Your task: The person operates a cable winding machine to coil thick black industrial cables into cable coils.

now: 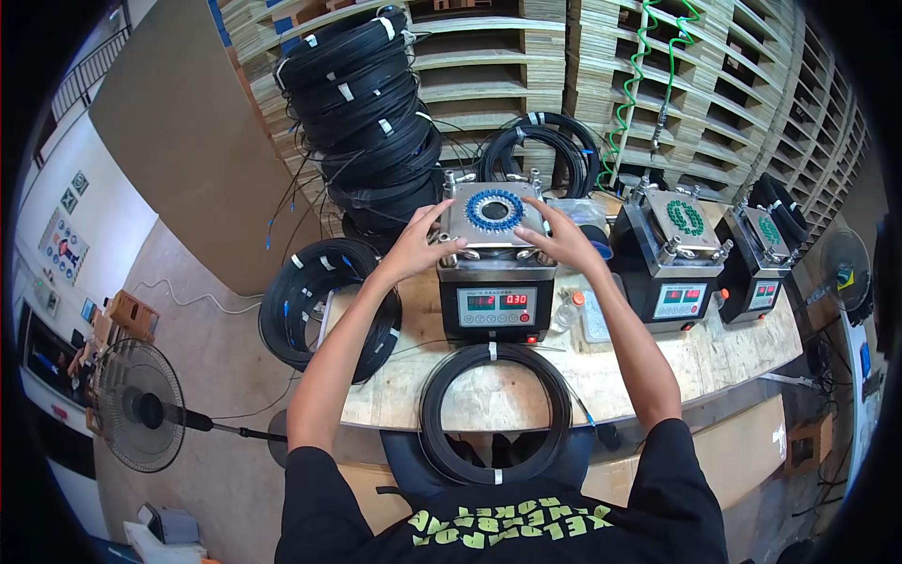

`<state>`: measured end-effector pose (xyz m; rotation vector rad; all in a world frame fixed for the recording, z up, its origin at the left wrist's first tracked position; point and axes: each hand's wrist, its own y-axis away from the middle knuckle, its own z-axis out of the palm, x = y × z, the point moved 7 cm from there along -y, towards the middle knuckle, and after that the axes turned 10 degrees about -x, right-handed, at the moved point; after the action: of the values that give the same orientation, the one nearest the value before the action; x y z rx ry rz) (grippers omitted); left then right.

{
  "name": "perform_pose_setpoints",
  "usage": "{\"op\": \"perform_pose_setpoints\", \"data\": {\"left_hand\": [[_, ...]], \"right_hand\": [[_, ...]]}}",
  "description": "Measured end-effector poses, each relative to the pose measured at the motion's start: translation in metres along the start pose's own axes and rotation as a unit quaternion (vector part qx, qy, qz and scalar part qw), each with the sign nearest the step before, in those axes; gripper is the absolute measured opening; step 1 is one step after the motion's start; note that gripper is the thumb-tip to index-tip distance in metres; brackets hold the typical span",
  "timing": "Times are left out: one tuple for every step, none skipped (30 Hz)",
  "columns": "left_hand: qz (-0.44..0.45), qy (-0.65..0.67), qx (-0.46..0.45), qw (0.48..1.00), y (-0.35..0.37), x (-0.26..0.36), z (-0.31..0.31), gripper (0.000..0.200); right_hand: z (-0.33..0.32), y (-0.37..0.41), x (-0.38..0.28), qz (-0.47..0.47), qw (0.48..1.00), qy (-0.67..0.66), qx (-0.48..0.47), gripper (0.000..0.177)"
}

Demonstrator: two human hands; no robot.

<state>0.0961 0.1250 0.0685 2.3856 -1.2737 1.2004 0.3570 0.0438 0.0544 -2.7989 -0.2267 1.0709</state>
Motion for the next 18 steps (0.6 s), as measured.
{"op": "perform_pose_setpoints", "data": {"left_hand": [[0.002, 0.012, -0.002, 1.0, -0.006, -0.001, -0.004, 0.079], [0.01, -0.028, 0.004, 1.0, -0.015, 0.0, -0.01, 0.077], [0.017, -0.067, 0.01, 0.998, -0.027, 0.0, -0.017, 0.075], [0.026, -0.104, 0.017, 0.994, -0.037, 0.005, -0.021, 0.074], [-0.001, -0.116, 0.018, 0.993, -0.046, 0.006, -0.021, 0.072], [-0.008, -0.132, 0.008, 0.991, -0.059, 0.003, -0.018, 0.071], [-0.015, -0.148, 0.0, 0.989, -0.074, -0.007, -0.014, 0.071], [-0.021, -0.165, -0.009, 0.986, -0.088, -0.016, -0.01, 0.07], [-0.043, -0.194, -0.027, 0.98, -0.098, -0.024, -0.004, 0.069], [-0.068, -0.222, -0.031, 0.972, -0.102, -0.019, 0.0, 0.069], [-0.093, -0.251, -0.035, 0.963, -0.104, -0.015, 0.004, 0.069], [-0.118, -0.279, -0.04, 0.952, -0.107, -0.012, 0.005, 0.069], [-0.118, -0.287, -0.016, 0.951, -0.112, -0.018, 0.007, 0.071], [-0.13, -0.267, -0.021, 0.955, -0.118, -0.028, 0.01, 0.07], [-0.143, -0.246, -0.027, 0.958, -0.122, -0.034, 0.014, 0.07], [-0.156, -0.225, -0.033, 0.961, -0.123, -0.039, 0.017, 0.069], [-0.153, -0.203, -0.036, 0.967, -0.129, -0.05, 0.02, 0.069], [-0.152, -0.203, -0.024, 0.967, -0.127, -0.047, 0.019, 0.069]], "right_hand": [[0.003, -0.01, 0.005, -0.019, 0.998, 0.012, -0.067, 0.081], [0.003, -0.017, 0.013, -0.02, 0.994, 0.0, -0.105, 0.084], [-0.003, -0.019, 0.011, 0.038, 0.99, -0.055, -0.124, 0.086], [-0.013, -0.018, 0.005, 0.096, 0.979, -0.11, -0.142, 0.087], [-0.022, -0.025, 0.007, 0.139, 0.971, -0.124, -0.149, 0.086], [-0.029, -0.036, 0.01, 0.147, 0.974, -0.11, -0.135, 0.087], [-0.032, -0.05, 0.017, 0.154, 0.976, -0.095, -0.121, 0.087], [-0.034, -0.063, 0.024, 0.161, 0.978, -0.082, -0.105, 0.088], [-0.031, -0.075, 0.032, 0.172, 0.977, -0.081, -0.1, 0.087], [-0.026, -0.082, 0.035, 0.176, 0.978, -0.059, -0.093, 0.087], [-0.021, -0.089, 0.039, 0.18, 0.979, -0.039, -0.085, 0.087], [-0.016, -0.096, 0.045, 0.184, 0.98, -0.018, -0.076, 0.088], [-0.012, -0.105, 0.053, 0.182, 0.981, -0.006, -0.06, 0.078], [-0.007, -0.112, 0.06, 0.172, 0.982, 0.053, -0.052, 0.075], [-0.004, -0.113, 0.058, 0.163, 0.979, 0.111, -0.045, 0.072], [-0.002, -0.114, 0.056, 0.153, 0.973, 0.17, -0.04, 0.069], [0.001, -0.114, 0.061, 0.173, 0.972, 0.151, -0.038, 0.062], [0.002, -0.116, 0.067, 0.146, 0.979, 0.135, -0.034, 0.061]]}}
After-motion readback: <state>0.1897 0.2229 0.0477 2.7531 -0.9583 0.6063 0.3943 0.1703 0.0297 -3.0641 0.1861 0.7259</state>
